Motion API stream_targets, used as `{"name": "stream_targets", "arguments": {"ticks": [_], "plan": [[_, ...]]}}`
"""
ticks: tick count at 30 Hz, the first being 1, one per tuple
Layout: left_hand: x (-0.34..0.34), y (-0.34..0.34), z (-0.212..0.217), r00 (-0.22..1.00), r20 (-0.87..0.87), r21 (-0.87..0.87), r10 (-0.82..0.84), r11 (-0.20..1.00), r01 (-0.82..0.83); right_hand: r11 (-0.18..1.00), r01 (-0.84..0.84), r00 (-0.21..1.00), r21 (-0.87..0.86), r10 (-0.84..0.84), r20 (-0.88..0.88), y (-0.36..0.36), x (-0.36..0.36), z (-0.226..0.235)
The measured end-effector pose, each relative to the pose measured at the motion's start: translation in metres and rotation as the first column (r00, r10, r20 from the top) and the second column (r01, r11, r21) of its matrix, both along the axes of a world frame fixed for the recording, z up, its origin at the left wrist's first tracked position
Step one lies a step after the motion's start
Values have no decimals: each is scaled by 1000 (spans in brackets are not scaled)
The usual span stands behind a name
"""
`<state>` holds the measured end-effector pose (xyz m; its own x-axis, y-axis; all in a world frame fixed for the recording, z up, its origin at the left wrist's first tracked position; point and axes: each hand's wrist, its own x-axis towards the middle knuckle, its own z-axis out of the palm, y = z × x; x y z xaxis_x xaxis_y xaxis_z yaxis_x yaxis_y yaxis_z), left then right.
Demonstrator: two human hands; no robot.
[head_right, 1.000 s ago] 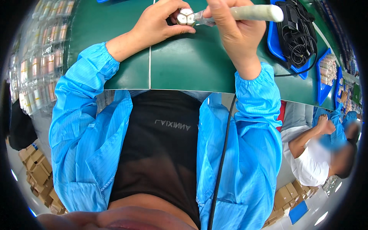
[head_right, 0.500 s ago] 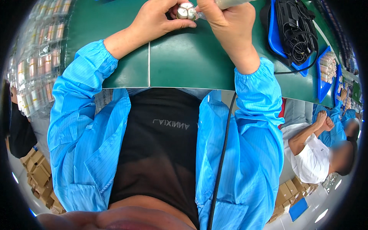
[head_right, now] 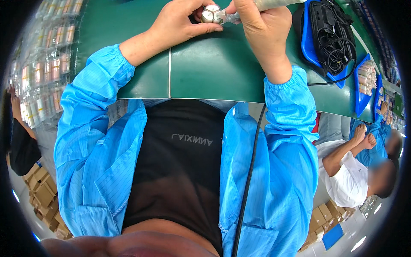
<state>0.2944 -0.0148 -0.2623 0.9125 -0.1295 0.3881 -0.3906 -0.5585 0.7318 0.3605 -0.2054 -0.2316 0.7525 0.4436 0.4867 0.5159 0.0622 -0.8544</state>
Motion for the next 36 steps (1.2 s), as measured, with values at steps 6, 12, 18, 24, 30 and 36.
{"name": "stream_targets", "arguments": {"ticks": [6, 12, 18, 24, 30, 36], "plan": [[0, 1, 2, 1000, -11, 3, 0, 1000, 0, 998, -22, 999, 64, 25, -37, 2, -1, -1], [3, -3, -1, 986, 135, -52, -100, 993, 108, 934, 77, 991, 349, -32, -132, -14, 22, 16], [-1, -2, 9, 993, -116, -11, 3, 1000, -5, 953, 131, 977, 274, -77, -200, -6, 16, 12], [1, -1, -2, 997, 71, 24, -8, 1000, 7, 974, 11, 976, 228, 39, -214, -5, 10, -1], [-1, 2, 0, 996, 87, 8, -13, 1000, 12, 996, 21, 992, 87, -10, -124, 9, 5, -1], [-1, 2, -1, 998, 57, 6, 4, 1000, -5, 999, 4, 1000, -42, -6, -27, 3, 2, 8]]}}
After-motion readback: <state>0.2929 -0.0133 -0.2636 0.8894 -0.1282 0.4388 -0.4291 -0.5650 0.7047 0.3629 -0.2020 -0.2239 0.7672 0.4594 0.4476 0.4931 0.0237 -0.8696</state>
